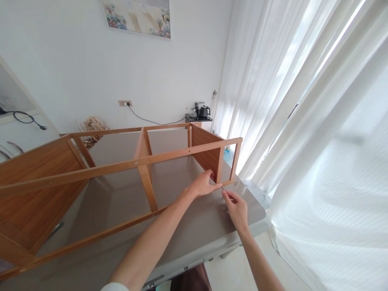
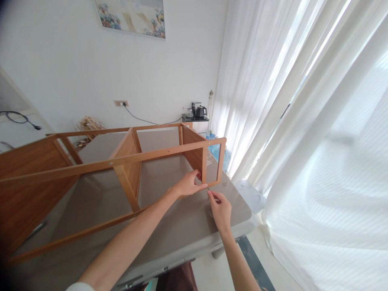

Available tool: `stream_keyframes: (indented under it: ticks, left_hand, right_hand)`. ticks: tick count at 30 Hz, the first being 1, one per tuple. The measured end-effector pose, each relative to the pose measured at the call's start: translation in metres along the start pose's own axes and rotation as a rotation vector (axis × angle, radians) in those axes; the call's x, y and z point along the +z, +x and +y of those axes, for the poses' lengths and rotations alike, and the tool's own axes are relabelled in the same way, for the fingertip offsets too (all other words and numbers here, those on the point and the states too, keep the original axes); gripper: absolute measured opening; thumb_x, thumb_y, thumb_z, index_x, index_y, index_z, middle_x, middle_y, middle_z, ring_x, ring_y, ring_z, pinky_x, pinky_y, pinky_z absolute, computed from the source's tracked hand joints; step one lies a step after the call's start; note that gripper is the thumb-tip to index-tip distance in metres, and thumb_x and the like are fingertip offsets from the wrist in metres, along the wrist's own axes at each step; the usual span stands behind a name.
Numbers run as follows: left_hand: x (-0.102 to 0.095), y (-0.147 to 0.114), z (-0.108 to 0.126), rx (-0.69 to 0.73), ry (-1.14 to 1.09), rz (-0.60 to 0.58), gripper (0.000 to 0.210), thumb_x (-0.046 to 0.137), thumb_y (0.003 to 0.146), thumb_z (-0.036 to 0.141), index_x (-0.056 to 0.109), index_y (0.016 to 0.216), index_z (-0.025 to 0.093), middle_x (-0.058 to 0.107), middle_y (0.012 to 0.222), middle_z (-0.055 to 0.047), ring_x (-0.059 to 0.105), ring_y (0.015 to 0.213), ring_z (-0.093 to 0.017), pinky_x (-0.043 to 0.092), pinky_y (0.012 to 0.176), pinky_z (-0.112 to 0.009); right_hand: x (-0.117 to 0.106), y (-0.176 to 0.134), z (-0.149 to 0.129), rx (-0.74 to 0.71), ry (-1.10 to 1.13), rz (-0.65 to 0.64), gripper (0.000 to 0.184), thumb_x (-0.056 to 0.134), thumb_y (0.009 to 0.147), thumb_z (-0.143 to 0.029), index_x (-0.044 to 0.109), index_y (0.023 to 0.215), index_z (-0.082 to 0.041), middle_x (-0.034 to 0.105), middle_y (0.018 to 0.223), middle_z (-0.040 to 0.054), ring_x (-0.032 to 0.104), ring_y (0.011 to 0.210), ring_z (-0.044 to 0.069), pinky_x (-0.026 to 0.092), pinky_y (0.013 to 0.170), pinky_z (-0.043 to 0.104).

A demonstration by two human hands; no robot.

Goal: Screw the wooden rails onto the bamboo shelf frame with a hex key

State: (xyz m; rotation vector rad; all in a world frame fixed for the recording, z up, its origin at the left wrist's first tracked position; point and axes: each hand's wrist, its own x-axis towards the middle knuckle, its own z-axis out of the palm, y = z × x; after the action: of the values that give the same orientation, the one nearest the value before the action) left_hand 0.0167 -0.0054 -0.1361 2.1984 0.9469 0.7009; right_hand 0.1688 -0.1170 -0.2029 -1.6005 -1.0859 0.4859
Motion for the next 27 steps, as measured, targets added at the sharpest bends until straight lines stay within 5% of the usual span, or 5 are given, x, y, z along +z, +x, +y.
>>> stream_keyframes:
  ticks: [4, 8, 14, 23, 27]
  left_hand:
    - [0.002, 0.001, -0.002, 0.020, -0.004, 0.020, 0.034, 0.066, 0.081, 0.049, 0.057, 0.095, 0.019, 0.070, 0.104, -0.007, 0.067, 0.095, -0.025, 0.051, 0.077, -0.032]
    - [0.005, 0.003, -0.005, 0.023, 0.005, 0.040, 0.034, 0.064, 0.082, 0.050, 0.057, 0.094, 0.019, 0.069, 0.102, -0.008, 0.066, 0.094, -0.025, 0.050, 0.077, -0.032]
    - [0.007, 0.005, -0.006, 0.038, 0.002, 0.064, 0.033, 0.063, 0.082, 0.050, 0.057, 0.092, 0.020, 0.070, 0.098, -0.007, 0.067, 0.091, -0.025, 0.050, 0.078, -0.033]
    - [0.010, 0.005, -0.009, 0.030, -0.027, 0.060, 0.033, 0.063, 0.081, 0.050, 0.059, 0.095, 0.021, 0.069, 0.100, -0.006, 0.065, 0.091, -0.024, 0.050, 0.076, -0.033]
    - [0.010, 0.006, -0.010, 0.034, -0.015, 0.056, 0.033, 0.063, 0.082, 0.051, 0.059, 0.094, 0.020, 0.068, 0.099, -0.007, 0.065, 0.091, -0.024, 0.050, 0.076, -0.033]
  right_hand:
    - [0.009, -0.003, -0.005, 0.055, 0.157, -0.028, 0.051, 0.066, 0.082, -0.055, 0.066, 0.119, -0.020, 0.075, 0.083, 0.0053, 0.069, 0.079, 0.024, 0.054, 0.076, 0.037]
    - [0.017, -0.004, -0.007, 0.042, 0.238, -0.005, 0.042, 0.066, 0.082, -0.055, 0.072, 0.104, -0.019, 0.076, 0.091, 0.0076, 0.070, 0.084, 0.025, 0.054, 0.082, 0.038]
    - [0.011, -0.002, -0.002, 0.012, 0.386, -0.092, 0.046, 0.070, 0.080, -0.050, 0.070, 0.116, -0.022, 0.072, 0.114, 0.0098, 0.069, 0.102, 0.027, 0.055, 0.089, 0.040]
    - [0.012, 0.008, -0.001, 0.020, 0.121, 0.072, 0.045, 0.063, 0.082, -0.059, 0.076, 0.098, -0.019, 0.076, 0.091, 0.0074, 0.069, 0.083, 0.025, 0.053, 0.076, 0.034]
    - [0.011, 0.008, -0.005, 0.013, 0.170, 0.132, 0.056, 0.067, 0.082, -0.055, 0.061, 0.126, -0.020, 0.075, 0.089, 0.0054, 0.069, 0.082, 0.022, 0.053, 0.078, 0.034]
